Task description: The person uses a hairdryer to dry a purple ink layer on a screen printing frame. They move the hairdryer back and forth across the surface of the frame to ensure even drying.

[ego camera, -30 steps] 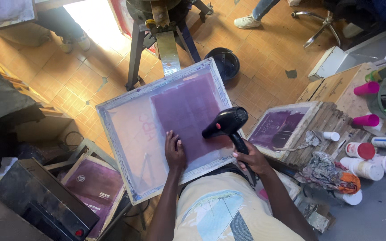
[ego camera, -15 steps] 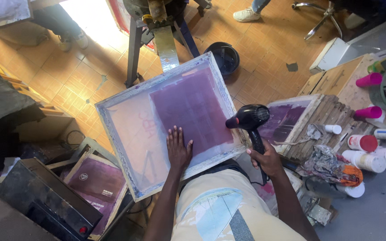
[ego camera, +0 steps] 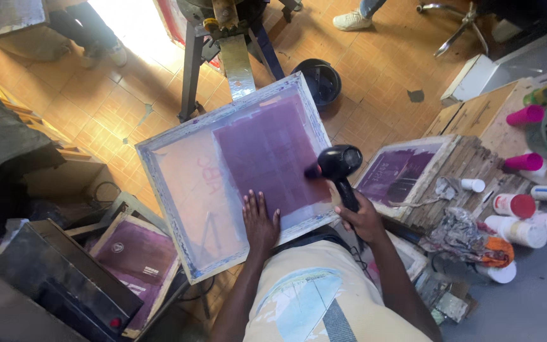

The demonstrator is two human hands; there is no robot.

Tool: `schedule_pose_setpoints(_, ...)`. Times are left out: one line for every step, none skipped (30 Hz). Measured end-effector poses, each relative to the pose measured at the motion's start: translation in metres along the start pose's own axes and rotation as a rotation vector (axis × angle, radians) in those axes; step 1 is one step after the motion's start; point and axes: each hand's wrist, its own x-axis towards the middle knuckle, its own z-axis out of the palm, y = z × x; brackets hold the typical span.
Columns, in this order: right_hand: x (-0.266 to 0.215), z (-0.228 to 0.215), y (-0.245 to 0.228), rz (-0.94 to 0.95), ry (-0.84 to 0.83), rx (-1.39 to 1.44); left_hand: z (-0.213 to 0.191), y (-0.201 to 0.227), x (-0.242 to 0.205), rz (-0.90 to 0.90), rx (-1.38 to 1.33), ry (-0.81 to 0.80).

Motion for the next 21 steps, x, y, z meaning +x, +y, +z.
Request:
schedule_pose_setpoints(0.009, 0.005, -0.007, -0.052, -0.022, 0.042, 0.002, 0.003, -0.004, -0.009, 0.015, -0.001)
schedule_pose_setpoints(0.016, 0.01, -0.013, -0.099, -0.043, 0.087, 0.003, 0.005, -0.01, -0.02, 0.031, -0.005)
schedule_pose_setpoints(0.021, 0.012, -0.024, -0.096, -0.046, 0.081, 0.005, 0.007, -0.014, -0.024, 0.027, -0.005)
schedule_pose_setpoints(0.028, 0.016, -0.036, -0.121, -0.028, 0.059, 0.005, 0.008, -0.016, -0.025, 0.04, -0.008)
schedule_pose_setpoints(0.035, 0.02, -0.048, -0.146, -0.011, 0.036, 0.005, 0.009, -0.019, -0.026, 0.054, -0.011)
schedule_pose_setpoints(0.045, 0.021, -0.047, -0.149, -0.015, 0.035, 0.004, 0.009, -0.019, -0.029, 0.054, -0.006)
schedule_pose_setpoints(0.055, 0.022, -0.045, -0.163, -0.008, 0.008, 0.004, 0.009, -0.02, -0.037, 0.047, -0.02)
schedule_pose_setpoints(0.064, 0.023, -0.045, -0.176, -0.005, -0.022, 0.004, 0.01, -0.022, -0.05, 0.038, -0.034)
schedule_pose_setpoints(0.067, 0.023, -0.057, -0.177, -0.013, -0.026, 0.001, 0.013, -0.022, -0.056, 0.034, -0.029)
schedule_pose_setpoints(0.071, 0.025, -0.068, -0.203, 0.006, -0.116, -0.002, 0.014, -0.023, -0.061, 0.021, -0.028)
schedule_pose_setpoints(0.075, 0.028, -0.08, -0.231, 0.025, -0.206, -0.006, 0.016, -0.024, -0.067, 0.007, -0.028)
schedule_pose_setpoints(0.081, 0.029, -0.084, -0.233, 0.01, -0.211, -0.007, 0.017, -0.026, -0.08, 0.003, -0.02)
schedule_pose_setpoints(0.087, 0.029, -0.087, -0.256, 0.021, -0.214, -0.009, 0.018, -0.028, -0.097, -0.003, -0.028)
schedule_pose_setpoints(0.095, 0.03, -0.092, -0.283, 0.032, -0.218, -0.011, 0.02, -0.028, -0.111, -0.01, -0.035)
schedule_pose_setpoints(0.107, 0.028, -0.085, -0.288, 0.017, -0.222, -0.008, 0.019, -0.029, -0.123, -0.015, -0.025)
schedule_pose_setpoints(0.118, 0.027, -0.078, -0.296, 0.031, -0.2, -0.005, 0.017, -0.031, -0.124, -0.014, -0.026)
schedule_pose_setpoints(0.129, 0.025, -0.07, -0.303, 0.044, -0.178, -0.001, 0.015, -0.033, -0.126, -0.012, -0.028)
schedule_pose_setpoints(0.134, 0.029, -0.075, -0.304, 0.034, -0.18, 0.0, 0.015, -0.034, -0.134, -0.015, -0.023)
schedule_pose_setpoints(0.138, 0.033, -0.08, -0.328, 0.05, -0.229, 0.001, 0.015, -0.035, -0.138, -0.006, -0.023)
schedule_pose_setpoints(0.142, 0.037, -0.085, -0.353, 0.067, -0.278, 0.002, 0.014, -0.036, -0.141, 0.002, -0.024)
schedule_pose_setpoints(0.144, 0.041, -0.084, -0.353, 0.058, -0.28, 0.004, 0.013, -0.036, -0.148, -0.001, -0.02)
